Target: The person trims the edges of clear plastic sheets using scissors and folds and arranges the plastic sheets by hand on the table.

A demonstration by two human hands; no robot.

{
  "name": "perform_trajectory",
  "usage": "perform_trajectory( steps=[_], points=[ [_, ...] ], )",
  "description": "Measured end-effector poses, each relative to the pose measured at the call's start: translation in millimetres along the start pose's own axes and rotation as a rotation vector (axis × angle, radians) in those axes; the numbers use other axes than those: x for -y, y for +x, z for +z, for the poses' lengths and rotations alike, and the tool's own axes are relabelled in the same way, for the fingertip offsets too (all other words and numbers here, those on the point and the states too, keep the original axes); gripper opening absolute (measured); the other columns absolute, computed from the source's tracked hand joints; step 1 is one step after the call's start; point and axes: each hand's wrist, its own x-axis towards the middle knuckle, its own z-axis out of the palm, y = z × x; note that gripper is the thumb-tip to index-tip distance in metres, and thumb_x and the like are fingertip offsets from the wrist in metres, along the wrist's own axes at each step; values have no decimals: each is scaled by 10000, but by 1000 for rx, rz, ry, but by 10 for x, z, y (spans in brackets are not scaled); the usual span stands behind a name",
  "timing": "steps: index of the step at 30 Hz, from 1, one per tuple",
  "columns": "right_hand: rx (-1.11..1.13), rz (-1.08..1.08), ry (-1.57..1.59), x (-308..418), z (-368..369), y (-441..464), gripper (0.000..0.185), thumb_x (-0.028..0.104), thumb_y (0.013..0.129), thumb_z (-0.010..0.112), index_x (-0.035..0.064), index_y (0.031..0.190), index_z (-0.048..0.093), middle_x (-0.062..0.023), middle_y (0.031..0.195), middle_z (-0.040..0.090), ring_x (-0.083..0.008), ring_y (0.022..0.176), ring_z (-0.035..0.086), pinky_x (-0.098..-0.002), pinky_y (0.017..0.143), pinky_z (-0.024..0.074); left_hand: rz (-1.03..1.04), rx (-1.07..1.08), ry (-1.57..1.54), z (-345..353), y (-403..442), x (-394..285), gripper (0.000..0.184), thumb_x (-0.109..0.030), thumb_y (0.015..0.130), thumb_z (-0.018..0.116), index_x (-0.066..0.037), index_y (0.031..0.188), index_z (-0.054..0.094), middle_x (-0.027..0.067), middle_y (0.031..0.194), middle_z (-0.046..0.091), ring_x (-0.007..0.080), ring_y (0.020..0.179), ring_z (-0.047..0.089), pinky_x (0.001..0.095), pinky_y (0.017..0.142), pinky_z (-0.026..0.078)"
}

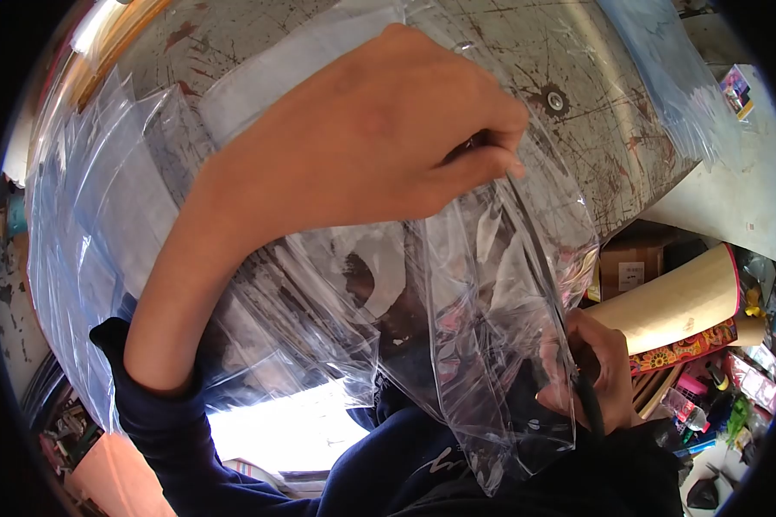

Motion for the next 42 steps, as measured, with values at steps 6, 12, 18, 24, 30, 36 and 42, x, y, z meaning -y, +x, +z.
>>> perform_trajectory(
  steps=[6,12,18,24,30,36,42],
  points=[
    [4,31,-18,39,8,10,456,209,645,827,4,914,522,-27,719,530,-68,620,472,-227,574,384,-23,12,2,-6,8,-27,179,-212,815,654,-60,742,594,37,637,533,205,581,523,330,659,386],
    [-23,25,-71,42,14,-4,426,216,647,827,16,871,524,-20,648,500,-70,583,456,-228,545,366,14,-37,8,43,5,26,199,-218,823,641,-55,722,591,43,614,523,205,544,499,336,610,395],
    [-44,61,-58,-6,20,-48,420,210,644,833,17,874,539,-9,638,504,-60,576,467,-216,542,367,-37,21,12,-3,15,-5,193,-211,830,632,-59,722,584,50,618,519,209,554,499,338,604,399],
    [-44,66,40,-27,-13,-35,433,191,639,833,6,901,542,-14,706,538,-53,635,490,-213,587,392,-24,58,-33,-102,-9,-23,138,-171,830,631,-73,755,569,26,671,526,191,620,521,340,711,380],
    [6,69,62,-11,-50,-11,459,174,629,813,-5,937,523,-20,748,541,-66,660,485,-221,635,399,-21,107,-35,-120,8,12,100,-151,821,643,-77,780,590,16,711,557,180,664,545,340,738,368],
    [25,43,8,53,-51,25,471,157,633,804,-10,959,509,-33,775,539,-64,675,480,-220,635,395,-62,108,-97,-115,-2,15,106,-158,817,651,-67,792,603,20,713,570,182,672,550,339,733,375],
    [-11,27,36,42,-9,35,461,157,649,814,-2,954,508,-24,759,531,-58,660,477,-216,608,386,-21,81,-40,-90,-8,21,98,-147,813,649,-65,792,599,20,714,569,185,676,553,342,742,377]
  ],
)
